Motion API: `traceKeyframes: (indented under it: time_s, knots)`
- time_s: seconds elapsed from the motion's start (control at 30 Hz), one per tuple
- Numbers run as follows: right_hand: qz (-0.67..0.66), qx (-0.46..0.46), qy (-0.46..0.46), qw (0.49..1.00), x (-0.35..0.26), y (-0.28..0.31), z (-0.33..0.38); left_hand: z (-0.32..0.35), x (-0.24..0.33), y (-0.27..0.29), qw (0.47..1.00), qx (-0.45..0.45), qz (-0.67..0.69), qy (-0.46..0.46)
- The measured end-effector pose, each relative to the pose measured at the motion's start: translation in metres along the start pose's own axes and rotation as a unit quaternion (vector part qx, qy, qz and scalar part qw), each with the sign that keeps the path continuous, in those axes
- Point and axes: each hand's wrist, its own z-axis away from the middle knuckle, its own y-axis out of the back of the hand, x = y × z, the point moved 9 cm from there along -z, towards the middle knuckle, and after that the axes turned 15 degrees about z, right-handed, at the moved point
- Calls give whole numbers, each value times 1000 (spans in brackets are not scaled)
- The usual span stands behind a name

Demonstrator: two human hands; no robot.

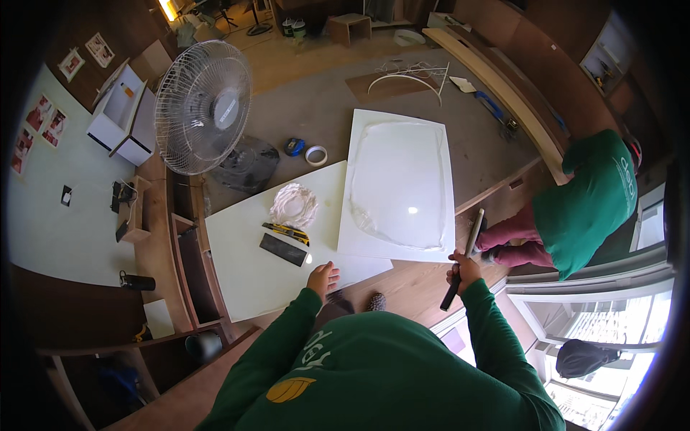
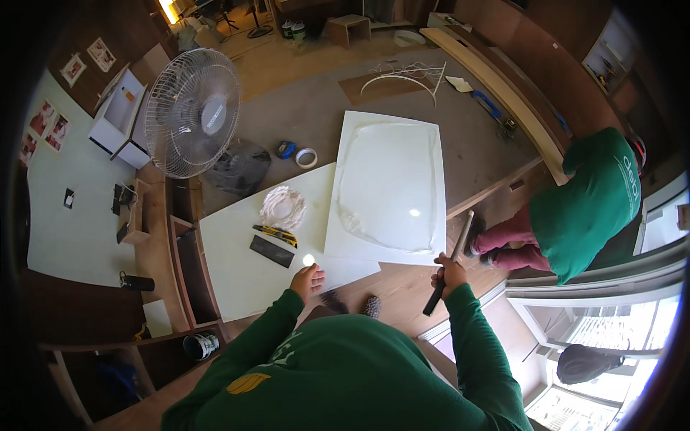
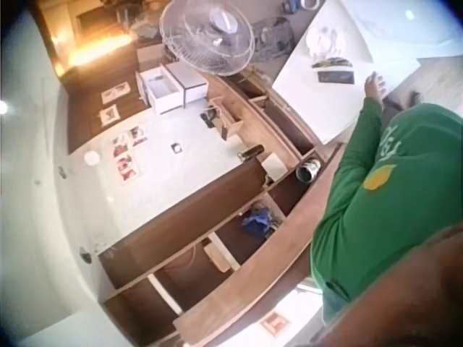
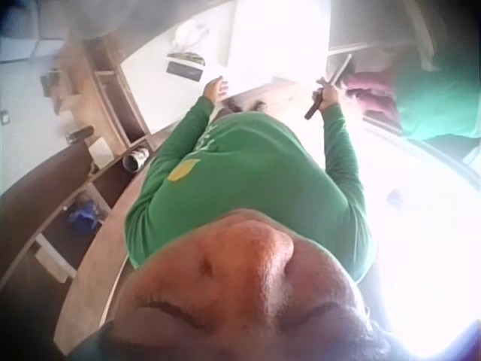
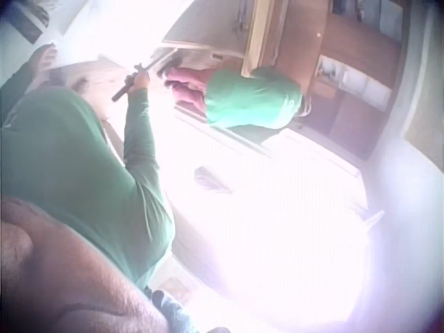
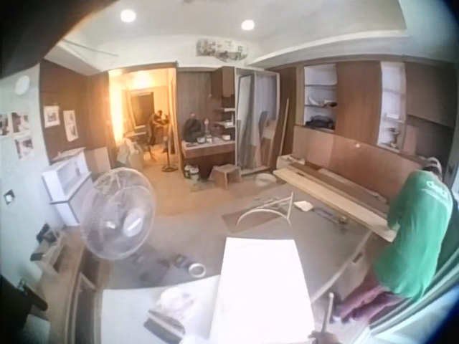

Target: The person uses a file to smooth the edges of a white wood panel and then uses a sanding block to further smooth the same edges.

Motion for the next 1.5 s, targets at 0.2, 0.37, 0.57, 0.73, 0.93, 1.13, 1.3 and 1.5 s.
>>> traceKeyframes:
  time_s: [0.2, 0.37, 0.57, 0.73, 0.93, 1.13, 1.3, 1.5]
  knots:
    - [32, 47, -3, 998, 7, 45, -62, -94, -28, -3, 984, 100, 142, 47]
    - [63, 106, 17, 992, -8, 69, -83, -122, -49, -16, 952, 178, 241, 64]
    - [159, 147, 59, 974, 10, 102, -189, -104, -37, -41, 935, 226, 268, 60]
    - [216, 91, 20, 972, -3, 54, -190, -100, -30, -32, 914, 238, 329, -2]
    - [237, 42, 34, 970, -7, 43, -196, -88, -18, -48, 877, 262, 402, -20]
    - [248, 3, 65, 967, -29, 31, -176, -67, 36, -96, 863, 116, 467, -154]
    - [232, -25, 63, 970, -29, 34, -182, -6, 97, -151, 892, 37, 344, -289]
    - [162, -80, -4, 984, -8, 32, -195, 82, 131, -258, 893, -1, 241, -381]
